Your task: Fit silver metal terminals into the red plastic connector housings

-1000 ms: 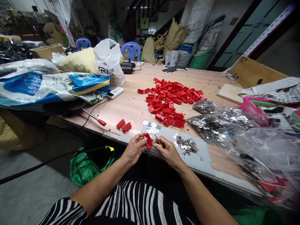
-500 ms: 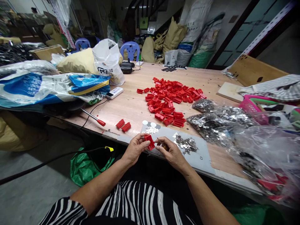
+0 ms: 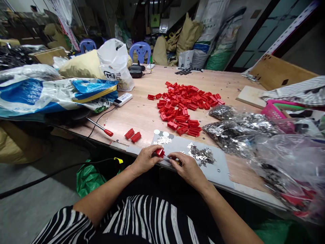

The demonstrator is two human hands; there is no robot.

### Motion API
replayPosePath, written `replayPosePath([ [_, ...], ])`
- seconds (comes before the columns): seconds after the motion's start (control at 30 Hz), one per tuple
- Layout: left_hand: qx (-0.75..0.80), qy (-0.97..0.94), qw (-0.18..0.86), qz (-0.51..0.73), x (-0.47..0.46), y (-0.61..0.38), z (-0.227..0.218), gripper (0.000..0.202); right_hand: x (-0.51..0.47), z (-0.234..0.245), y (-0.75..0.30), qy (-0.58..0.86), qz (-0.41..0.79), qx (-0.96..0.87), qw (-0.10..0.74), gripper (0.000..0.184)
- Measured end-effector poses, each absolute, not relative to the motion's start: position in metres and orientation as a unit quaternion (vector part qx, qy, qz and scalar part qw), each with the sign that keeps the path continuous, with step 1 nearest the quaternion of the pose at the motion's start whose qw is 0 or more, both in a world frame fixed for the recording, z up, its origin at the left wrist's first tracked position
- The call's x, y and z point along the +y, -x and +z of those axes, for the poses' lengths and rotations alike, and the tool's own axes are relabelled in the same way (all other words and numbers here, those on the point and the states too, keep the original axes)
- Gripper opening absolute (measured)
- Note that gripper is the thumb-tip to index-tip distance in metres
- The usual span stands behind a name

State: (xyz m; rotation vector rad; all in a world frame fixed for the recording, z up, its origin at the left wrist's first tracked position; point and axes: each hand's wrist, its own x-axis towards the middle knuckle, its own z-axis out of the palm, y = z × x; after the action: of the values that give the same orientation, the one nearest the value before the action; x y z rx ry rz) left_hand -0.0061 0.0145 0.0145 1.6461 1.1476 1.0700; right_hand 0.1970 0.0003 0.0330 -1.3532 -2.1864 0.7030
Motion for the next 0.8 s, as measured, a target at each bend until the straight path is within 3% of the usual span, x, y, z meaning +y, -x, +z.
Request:
replayPosePath([
  [0.53, 0.439, -0.689, 0.412, 0.405, 0.023, 0.007, 0.013, 0.04, 0.007, 0.031, -0.196, 0.474, 0.238, -0.826, 0.191, 0.02],
  [0.8, 0.438, -0.679, 0.42, 0.413, 0.023, 0.007, 0.007, 0.037, -0.006, 0.031, -0.178, 0.521, 0.173, -0.823, 0.146, 0.019],
])
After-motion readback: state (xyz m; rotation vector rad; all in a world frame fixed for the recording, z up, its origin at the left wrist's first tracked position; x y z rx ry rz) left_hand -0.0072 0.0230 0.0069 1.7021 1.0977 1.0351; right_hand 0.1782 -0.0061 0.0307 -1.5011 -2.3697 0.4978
